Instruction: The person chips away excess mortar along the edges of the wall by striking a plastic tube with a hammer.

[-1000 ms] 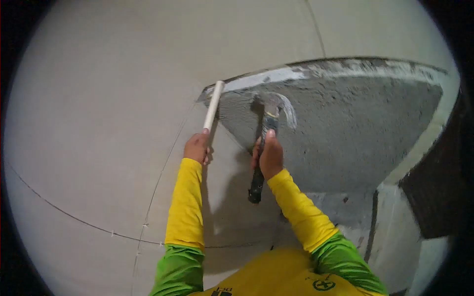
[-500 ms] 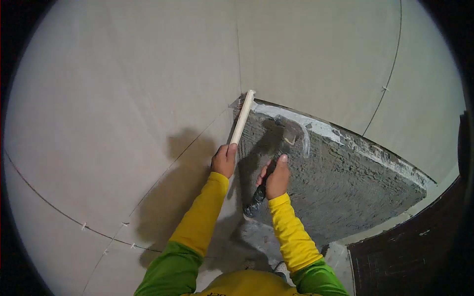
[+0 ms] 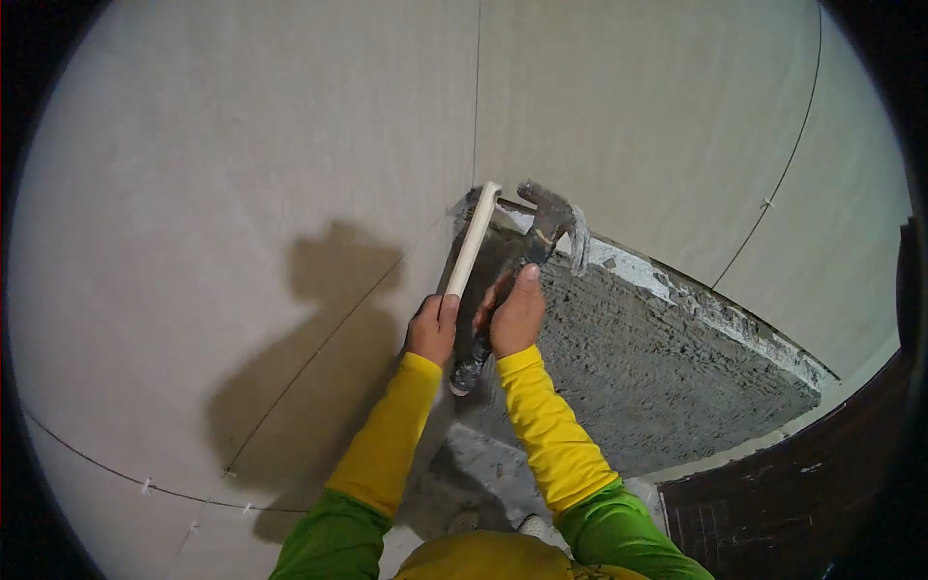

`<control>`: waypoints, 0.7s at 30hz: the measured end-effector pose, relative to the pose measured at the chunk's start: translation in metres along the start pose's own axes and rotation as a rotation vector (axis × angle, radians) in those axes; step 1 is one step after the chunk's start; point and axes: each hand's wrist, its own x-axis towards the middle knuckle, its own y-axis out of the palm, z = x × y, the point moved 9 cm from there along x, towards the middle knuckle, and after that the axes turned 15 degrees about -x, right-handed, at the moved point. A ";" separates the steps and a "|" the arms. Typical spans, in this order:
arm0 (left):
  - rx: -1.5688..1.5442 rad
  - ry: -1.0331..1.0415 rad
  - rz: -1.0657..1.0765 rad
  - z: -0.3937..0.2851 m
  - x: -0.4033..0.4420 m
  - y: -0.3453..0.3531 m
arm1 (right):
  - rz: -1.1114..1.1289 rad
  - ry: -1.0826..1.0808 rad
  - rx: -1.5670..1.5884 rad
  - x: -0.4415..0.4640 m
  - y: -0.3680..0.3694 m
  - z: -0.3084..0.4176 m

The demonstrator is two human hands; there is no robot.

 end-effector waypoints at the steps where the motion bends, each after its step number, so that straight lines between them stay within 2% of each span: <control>1: 0.001 -0.028 0.012 0.001 0.000 0.002 | -0.019 0.011 0.003 0.001 0.000 -0.001; 5: -0.070 -0.143 0.014 0.014 -0.004 0.008 | -0.007 0.008 -0.058 0.005 0.000 -0.009; 7: -0.026 -0.061 -0.023 0.016 -0.002 0.007 | -0.001 -0.006 -0.080 0.007 0.000 -0.009; 12: 0.034 -0.025 -0.058 0.012 -0.004 0.004 | -0.009 0.016 -0.113 0.009 0.002 -0.006; 17: 0.108 0.040 -0.066 -0.014 -0.007 -0.003 | -0.082 -0.075 -0.135 0.009 0.003 0.003; 21: 0.110 0.069 -0.068 -0.018 -0.007 -0.005 | 0.004 -0.061 -0.237 0.019 0.010 -0.011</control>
